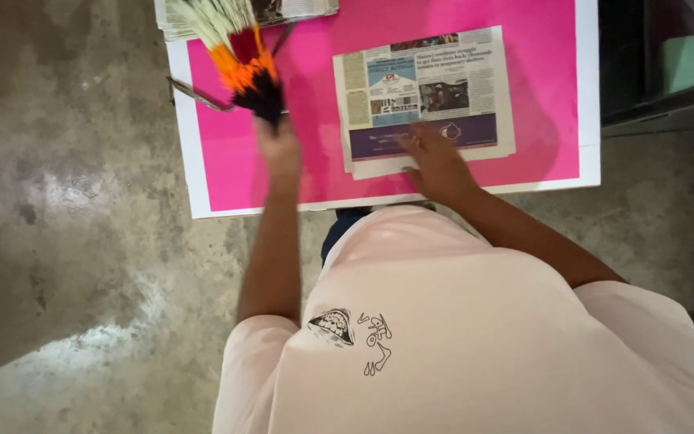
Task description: Dust and sort stacks of newspapers on a table using a feather duster.
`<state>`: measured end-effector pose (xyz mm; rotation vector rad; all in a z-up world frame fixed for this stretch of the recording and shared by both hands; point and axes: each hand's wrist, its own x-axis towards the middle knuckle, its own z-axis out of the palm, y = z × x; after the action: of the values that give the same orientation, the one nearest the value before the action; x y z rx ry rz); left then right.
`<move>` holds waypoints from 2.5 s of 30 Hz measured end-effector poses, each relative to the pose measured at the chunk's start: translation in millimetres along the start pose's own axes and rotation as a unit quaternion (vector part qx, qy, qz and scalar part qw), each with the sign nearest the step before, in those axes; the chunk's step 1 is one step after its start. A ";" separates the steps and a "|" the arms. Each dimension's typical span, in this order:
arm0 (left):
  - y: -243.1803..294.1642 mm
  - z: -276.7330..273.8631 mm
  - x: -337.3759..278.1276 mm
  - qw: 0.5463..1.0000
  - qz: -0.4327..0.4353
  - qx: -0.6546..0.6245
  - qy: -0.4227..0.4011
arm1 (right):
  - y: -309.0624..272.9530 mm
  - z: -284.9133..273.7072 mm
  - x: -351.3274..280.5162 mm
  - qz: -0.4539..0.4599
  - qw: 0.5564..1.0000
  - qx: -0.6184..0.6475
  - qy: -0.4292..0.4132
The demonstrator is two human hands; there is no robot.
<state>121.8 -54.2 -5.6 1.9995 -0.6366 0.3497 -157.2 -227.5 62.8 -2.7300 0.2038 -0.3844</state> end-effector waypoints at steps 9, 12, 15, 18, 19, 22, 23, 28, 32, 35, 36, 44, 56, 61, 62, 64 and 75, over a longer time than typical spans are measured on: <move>-152.1 -16.9 27.0 0.956 -0.218 0.182 -0.070 | 38.4 24.2 -45.4 0.088 0.985 -0.146 -0.011; -146.0 8.6 8.1 0.926 -0.205 0.317 -0.022 | 41.1 31.4 -45.0 0.113 0.983 -0.142 -0.001; -88.4 44.5 -25.6 0.818 -0.093 0.567 -0.025 | 42.5 31.7 -43.5 0.133 0.979 -0.153 -0.015; -9.4 63.4 -60.7 0.966 -0.103 0.151 -0.184 | 45.3 32.3 -44.7 0.115 0.983 -0.142 -0.012; -5.2 76.9 -71.4 0.960 -0.126 0.129 -0.212 | 47.7 33.1 -45.4 0.128 0.982 -0.134 -0.033; 31.3 76.2 -68.6 0.940 -0.196 0.049 -0.275 | 49.7 28.0 -45.5 0.133 0.982 -0.127 -0.053; 46.2 66.5 -62.2 0.919 -0.243 -0.004 -0.311 | 47.7 26.7 -45.4 0.126 0.983 -0.122 -0.056; -3.6 123.6 -37.1 0.902 -0.261 -0.004 -0.343 | 46.1 10.4 -37.9 0.131 0.991 -0.011 -0.030; 27.1 140.7 4.8 0.883 -0.268 -0.148 -0.356 | 69.3 -16.5 -50.4 0.245 0.948 0.091 0.182; 168.9 70.3 65.9 0.859 -0.206 -0.278 -0.376 | 75.4 -40.4 -43.0 0.469 0.832 0.119 0.270; 176.2 82.8 70.8 0.859 -0.204 -0.278 -0.377 | 90.3 -42.2 -44.5 0.470 0.831 0.119 0.272; 304.9 -20.2 144.4 0.642 0.090 -0.584 -0.489 | 142.3 -135.8 13.4 0.390 0.664 0.615 0.168; 91.5 29.6 -17.8 0.756 -0.226 -0.343 -0.510 | 225.0 -49.4 -68.6 0.419 0.792 0.254 0.363; 44.4 106.2 -42.8 0.713 -0.394 -0.189 -0.548 | 252.6 -3.8 -116.7 0.569 0.751 0.196 0.271; 49.2 115.3 -36.8 0.704 -0.442 -0.167 -0.530 | 254.8 -6.1 -119.0 0.588 0.765 0.118 0.235; 35.2 147.9 -22.0 0.764 -0.374 -0.097 -0.517 | 276.6 2.1 -130.6 0.581 0.783 0.035 0.220; 135.8 178.6 -17.7 0.804 0.273 0.178 -0.496 | 258.3 -40.4 -125.1 0.556 0.812 -0.041 0.173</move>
<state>26.7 -258.1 -3.1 2.2417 -1.9513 -0.3383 -311.1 -454.9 -29.9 -2.0711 1.8015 -0.4870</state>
